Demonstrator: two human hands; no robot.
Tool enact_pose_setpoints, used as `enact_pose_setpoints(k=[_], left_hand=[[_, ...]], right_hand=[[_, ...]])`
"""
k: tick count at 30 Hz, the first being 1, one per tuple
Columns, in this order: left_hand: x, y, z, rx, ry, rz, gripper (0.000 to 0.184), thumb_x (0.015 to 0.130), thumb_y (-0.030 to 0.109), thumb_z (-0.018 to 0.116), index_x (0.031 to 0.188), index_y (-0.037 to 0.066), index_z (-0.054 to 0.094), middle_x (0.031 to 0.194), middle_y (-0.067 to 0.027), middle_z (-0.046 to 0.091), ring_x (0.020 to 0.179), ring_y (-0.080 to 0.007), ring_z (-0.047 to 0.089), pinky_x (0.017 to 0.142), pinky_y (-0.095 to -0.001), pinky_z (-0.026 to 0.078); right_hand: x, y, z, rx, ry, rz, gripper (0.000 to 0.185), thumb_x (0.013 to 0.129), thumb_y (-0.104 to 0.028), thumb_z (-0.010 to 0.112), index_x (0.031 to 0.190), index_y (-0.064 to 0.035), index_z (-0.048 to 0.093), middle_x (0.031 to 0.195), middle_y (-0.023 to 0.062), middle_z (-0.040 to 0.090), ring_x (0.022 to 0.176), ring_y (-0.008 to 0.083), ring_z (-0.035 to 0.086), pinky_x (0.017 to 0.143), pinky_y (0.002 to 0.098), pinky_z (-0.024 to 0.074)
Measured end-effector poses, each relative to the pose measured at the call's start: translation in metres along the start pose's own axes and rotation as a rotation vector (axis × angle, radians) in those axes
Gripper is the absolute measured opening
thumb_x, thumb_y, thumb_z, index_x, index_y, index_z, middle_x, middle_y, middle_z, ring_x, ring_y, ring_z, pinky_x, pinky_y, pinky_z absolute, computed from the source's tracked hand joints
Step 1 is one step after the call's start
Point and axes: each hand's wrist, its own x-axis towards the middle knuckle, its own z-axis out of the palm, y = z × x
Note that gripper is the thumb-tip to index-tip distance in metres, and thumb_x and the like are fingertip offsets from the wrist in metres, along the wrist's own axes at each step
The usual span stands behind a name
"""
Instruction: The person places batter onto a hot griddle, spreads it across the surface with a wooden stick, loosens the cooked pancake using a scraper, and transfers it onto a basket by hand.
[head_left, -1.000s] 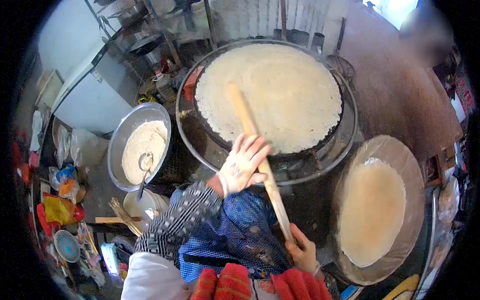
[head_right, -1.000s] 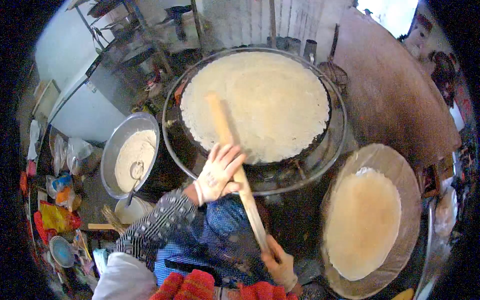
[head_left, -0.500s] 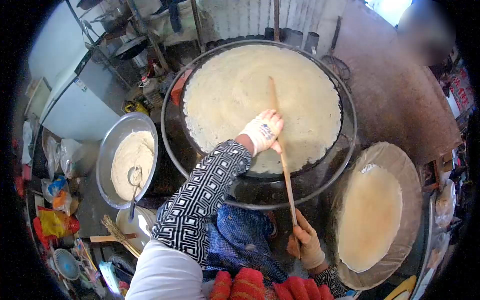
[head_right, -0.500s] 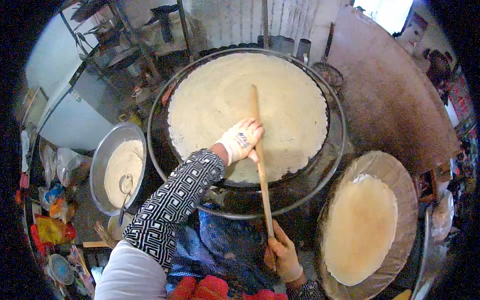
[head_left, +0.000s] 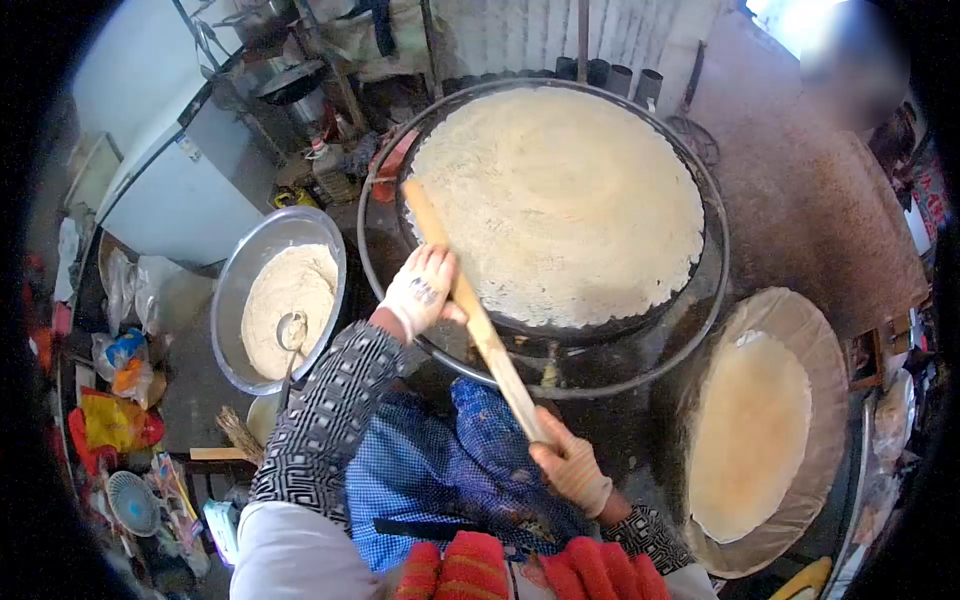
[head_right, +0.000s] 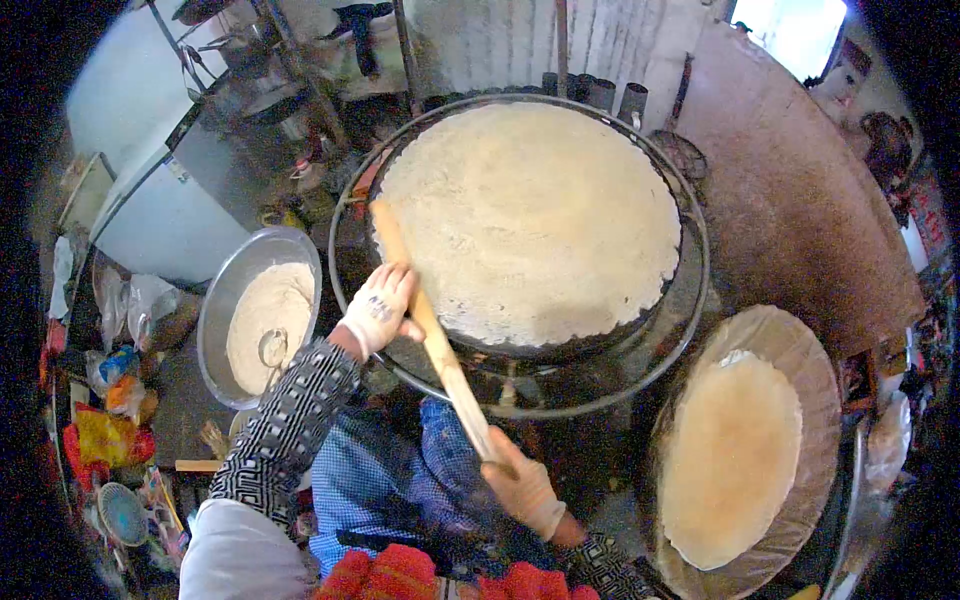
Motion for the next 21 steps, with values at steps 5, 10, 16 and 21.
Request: enact_pose_setpoints(k=[5,10,16,21], left_hand=[[-0.07,0.042,-0.018,-0.019,-0.003,-0.009,0.118,0.058,0.075,0.067,0.136,-0.01,0.041,0.139,-0.03,0.044,0.134,-0.0451,0.038,0.116,-0.0569,0.021],[0.056,0.133,-0.039,-0.321,0.172,0.349,0.108,0.058,0.057,0.077,0.141,-0.002,0.04,0.141,-0.0247,0.044,0.139,-0.0406,0.033,0.118,-0.0562,0.02],[0.237,0.168,0.016,-0.097,-0.207,0.555,0.096,0.064,0.064,0.071,0.128,-0.005,0.051,0.131,-0.025,0.055,0.133,-0.0409,0.043,0.117,-0.0464,0.029],[0.244,0.087,0.031,-0.049,-0.145,0.349,0.093,0.066,0.065,0.07,0.124,-0.005,0.054,0.132,-0.0253,0.054,0.134,-0.0406,0.043,0.116,-0.0462,0.03]], right_hand=[[-0.063,0.039,0.005,-0.286,0.089,-0.173,0.061,0.091,-0.027,0.068,0.147,-0.0249,0.043,0.101,0.0152,0.07,0.079,0.0371,0.07,0.069,0.041,0.0564],[-0.121,0.058,-0.01,-0.049,0.508,0.009,0.062,0.089,-0.016,0.067,0.147,-0.0082,0.046,0.101,0.0118,0.071,0.062,0.0148,0.061,0.06,0.0306,0.0524],[-0.036,-0.024,-0.048,0.561,0.52,0.18,0.059,0.093,-0.023,0.064,0.148,-0.0121,0.043,0.074,0.003,0.062,0.048,0.0186,0.058,0.047,0.0311,0.048],[0.027,-0.032,-0.086,0.701,0.265,0.16,0.058,0.095,-0.019,0.06,0.149,-0.0097,0.041,0.065,-0.0027,0.051,0.045,0.0073,0.045,0.041,0.023,0.0357]])
